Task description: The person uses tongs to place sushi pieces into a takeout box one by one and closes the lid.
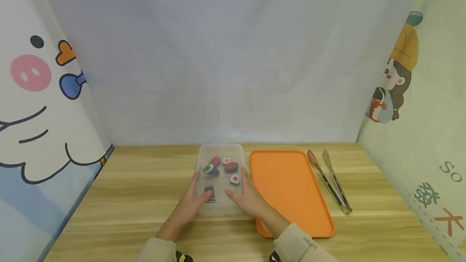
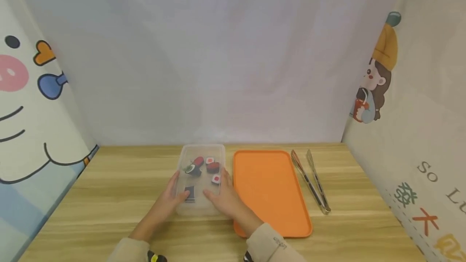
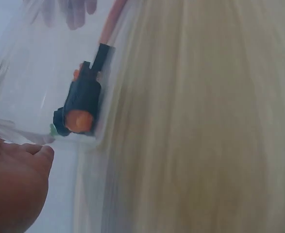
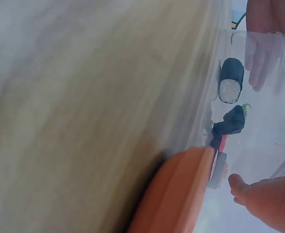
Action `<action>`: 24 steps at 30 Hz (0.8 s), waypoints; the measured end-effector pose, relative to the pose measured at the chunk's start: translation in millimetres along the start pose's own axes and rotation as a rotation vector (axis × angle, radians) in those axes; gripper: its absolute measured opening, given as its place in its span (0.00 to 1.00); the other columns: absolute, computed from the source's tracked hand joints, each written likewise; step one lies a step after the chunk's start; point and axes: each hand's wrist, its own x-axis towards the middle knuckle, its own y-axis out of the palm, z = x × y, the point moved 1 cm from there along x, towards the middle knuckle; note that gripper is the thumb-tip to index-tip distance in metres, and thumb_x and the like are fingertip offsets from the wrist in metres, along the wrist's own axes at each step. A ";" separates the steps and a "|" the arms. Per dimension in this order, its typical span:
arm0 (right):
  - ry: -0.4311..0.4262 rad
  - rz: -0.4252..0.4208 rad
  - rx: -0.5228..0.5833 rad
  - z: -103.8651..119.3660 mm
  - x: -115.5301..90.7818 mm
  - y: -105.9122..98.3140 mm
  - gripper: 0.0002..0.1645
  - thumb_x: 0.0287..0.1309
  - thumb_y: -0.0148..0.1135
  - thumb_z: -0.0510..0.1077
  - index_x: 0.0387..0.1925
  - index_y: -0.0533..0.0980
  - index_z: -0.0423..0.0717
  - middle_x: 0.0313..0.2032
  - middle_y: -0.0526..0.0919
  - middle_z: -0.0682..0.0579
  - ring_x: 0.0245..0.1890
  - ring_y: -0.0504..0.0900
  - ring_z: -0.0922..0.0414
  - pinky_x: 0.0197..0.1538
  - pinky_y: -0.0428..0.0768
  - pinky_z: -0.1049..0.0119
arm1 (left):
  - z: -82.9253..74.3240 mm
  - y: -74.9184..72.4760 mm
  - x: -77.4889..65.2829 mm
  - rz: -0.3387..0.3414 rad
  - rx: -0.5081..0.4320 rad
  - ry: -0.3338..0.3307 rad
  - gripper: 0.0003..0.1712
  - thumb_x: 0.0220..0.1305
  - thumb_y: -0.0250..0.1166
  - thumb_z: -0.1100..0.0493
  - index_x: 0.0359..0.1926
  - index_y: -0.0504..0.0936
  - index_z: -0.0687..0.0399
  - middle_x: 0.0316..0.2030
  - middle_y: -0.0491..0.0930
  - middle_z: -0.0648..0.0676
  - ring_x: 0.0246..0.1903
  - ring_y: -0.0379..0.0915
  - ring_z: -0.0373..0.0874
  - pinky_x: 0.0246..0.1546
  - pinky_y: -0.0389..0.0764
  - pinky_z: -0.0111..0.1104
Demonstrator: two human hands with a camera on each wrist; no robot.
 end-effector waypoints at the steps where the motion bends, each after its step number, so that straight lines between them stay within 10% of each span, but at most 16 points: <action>1: -0.001 0.004 -0.001 0.2 0.2 -0.7 0.55 0.66 0.59 0.54 0.74 0.38 0.32 0.73 0.41 0.32 0.71 0.46 0.36 0.70 0.49 0.41 | -0.8 -0.5 0.0 0.005 0.014 0.002 0.46 0.68 0.62 0.54 0.77 0.45 0.55 0.72 0.47 0.71 0.68 0.45 0.71 0.64 0.49 0.64; 11: -0.049 0.004 -0.088 7.8 26.8 -23.3 0.51 0.69 0.57 0.52 0.74 0.39 0.31 0.72 0.43 0.30 0.71 0.46 0.34 0.69 0.50 0.40 | -11.9 -22.9 30.9 0.095 -0.026 0.127 0.42 0.72 0.56 0.59 0.76 0.41 0.63 0.73 0.42 0.70 0.70 0.41 0.69 0.66 0.49 0.60; 24: 0.035 0.040 -0.006 -11.8 46.3 -14.4 0.45 0.74 0.46 0.52 0.75 0.35 0.37 0.68 0.56 0.27 0.63 0.63 0.31 0.65 0.60 0.39 | -1.4 -14.2 45.8 0.115 0.129 0.002 0.44 0.74 0.53 0.52 0.77 0.36 0.55 0.73 0.42 0.69 0.67 0.45 0.74 0.64 0.47 0.64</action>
